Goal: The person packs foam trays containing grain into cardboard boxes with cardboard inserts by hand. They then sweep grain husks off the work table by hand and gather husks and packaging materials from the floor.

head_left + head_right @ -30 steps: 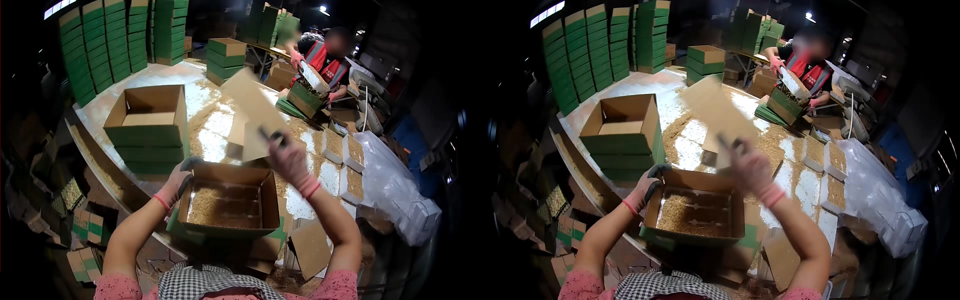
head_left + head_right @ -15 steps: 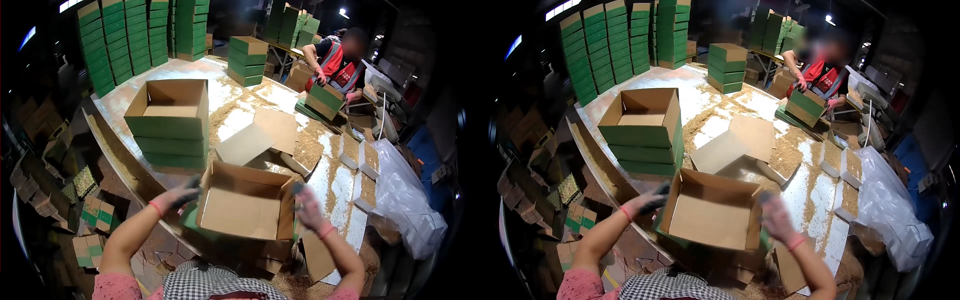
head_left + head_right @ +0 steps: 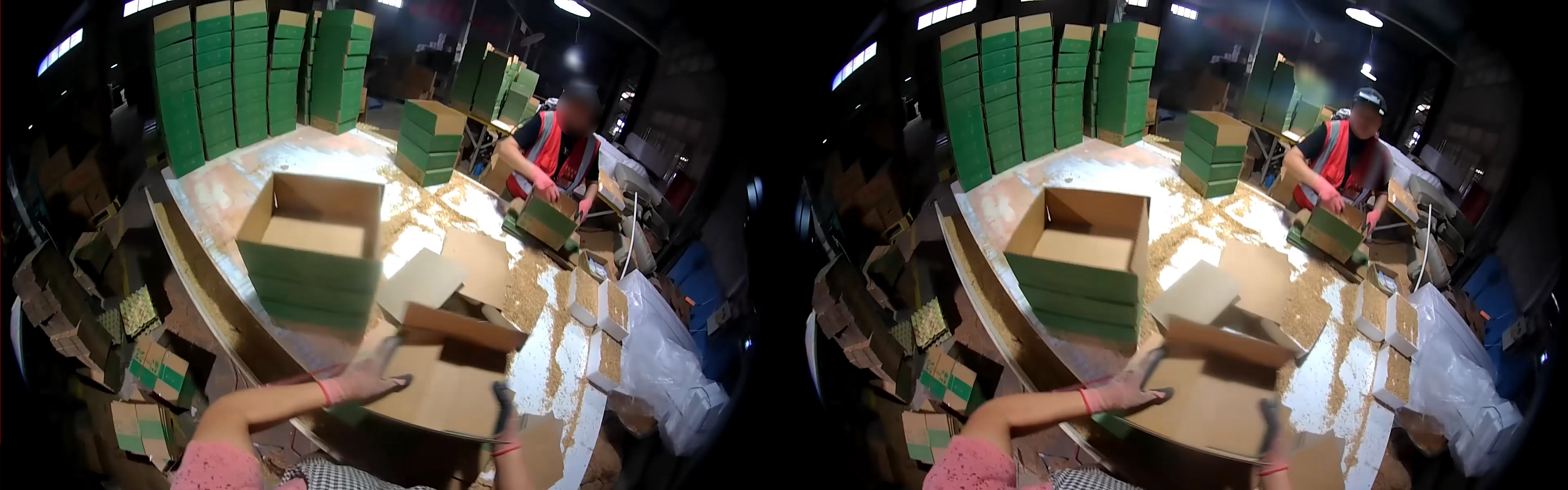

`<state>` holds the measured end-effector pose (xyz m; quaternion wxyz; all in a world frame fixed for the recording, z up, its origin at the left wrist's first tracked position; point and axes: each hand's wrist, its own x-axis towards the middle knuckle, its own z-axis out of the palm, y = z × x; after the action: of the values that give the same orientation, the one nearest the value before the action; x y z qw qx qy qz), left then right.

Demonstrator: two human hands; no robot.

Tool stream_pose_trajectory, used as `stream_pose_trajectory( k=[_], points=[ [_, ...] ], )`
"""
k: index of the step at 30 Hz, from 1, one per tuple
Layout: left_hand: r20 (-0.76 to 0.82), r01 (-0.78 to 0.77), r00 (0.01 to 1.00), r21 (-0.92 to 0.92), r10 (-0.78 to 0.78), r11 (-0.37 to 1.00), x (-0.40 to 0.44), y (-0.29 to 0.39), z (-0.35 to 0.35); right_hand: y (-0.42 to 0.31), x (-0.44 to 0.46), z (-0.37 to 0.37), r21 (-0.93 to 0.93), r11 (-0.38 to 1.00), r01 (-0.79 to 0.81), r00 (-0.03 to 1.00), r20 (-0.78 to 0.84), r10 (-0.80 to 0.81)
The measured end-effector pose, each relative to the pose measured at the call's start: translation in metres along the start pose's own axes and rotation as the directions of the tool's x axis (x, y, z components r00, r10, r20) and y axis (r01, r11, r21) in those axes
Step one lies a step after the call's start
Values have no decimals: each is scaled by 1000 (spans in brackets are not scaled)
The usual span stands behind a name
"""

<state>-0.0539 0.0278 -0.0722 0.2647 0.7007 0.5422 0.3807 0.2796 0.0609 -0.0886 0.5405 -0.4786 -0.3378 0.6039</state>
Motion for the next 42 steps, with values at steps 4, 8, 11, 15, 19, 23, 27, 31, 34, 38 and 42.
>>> stream_pose_trajectory(
  k=[4, 8, 11, 15, 19, 23, 27, 31, 34, 38, 42],
  points=[
    [-200, -397, 918, -501, 343, 769, 5, 75, -109, -118, 31, 61, 305, 941, -146, 928, 371, 24],
    [-693, -476, 712, -357, 114, 804, -42, 23, -213, -144, 126, 116, 463, 884, 56, 918, 325, -229],
    [-538, -105, 739, -687, -406, 719, -36, -98, -230, -119, 158, 187, 218, 931, 292, 874, 334, -352],
    [-580, -257, 784, -629, -222, 734, -19, -90, -225, -89, 120, 301, -13, 998, 65, 810, 584, -45],
    [-653, -362, 746, -563, -131, 743, -26, -102, -219, -68, 89, 369, -363, 750, 553, 666, 733, -137],
    [-763, -203, 644, -248, -61, 947, -29, -86, -216, -48, 108, 328, 25, 858, -513, 523, 802, 289],
    [-506, -333, 752, 262, 423, 906, -70, -39, -176, -6, 99, 114, -452, 823, 343, 929, 35, -368],
    [-203, -29, 978, 58, 40, 998, -32, -69, -46, 22, 34, -38, -913, 183, -365, 866, -405, -294],
    [11, 353, 935, -115, -355, 928, -12, -122, 32, 64, 20, -96, -942, 54, -331, 932, -335, -140],
    [-161, 296, 952, 249, -262, 922, -43, -101, 74, 22, -6, -84, -770, 628, -112, 907, -337, -252],
    [-323, 289, 871, -272, -370, 918, -51, -1, 37, -72, -15, -39, -835, 402, 375, 687, -41, -726]
  ],
)
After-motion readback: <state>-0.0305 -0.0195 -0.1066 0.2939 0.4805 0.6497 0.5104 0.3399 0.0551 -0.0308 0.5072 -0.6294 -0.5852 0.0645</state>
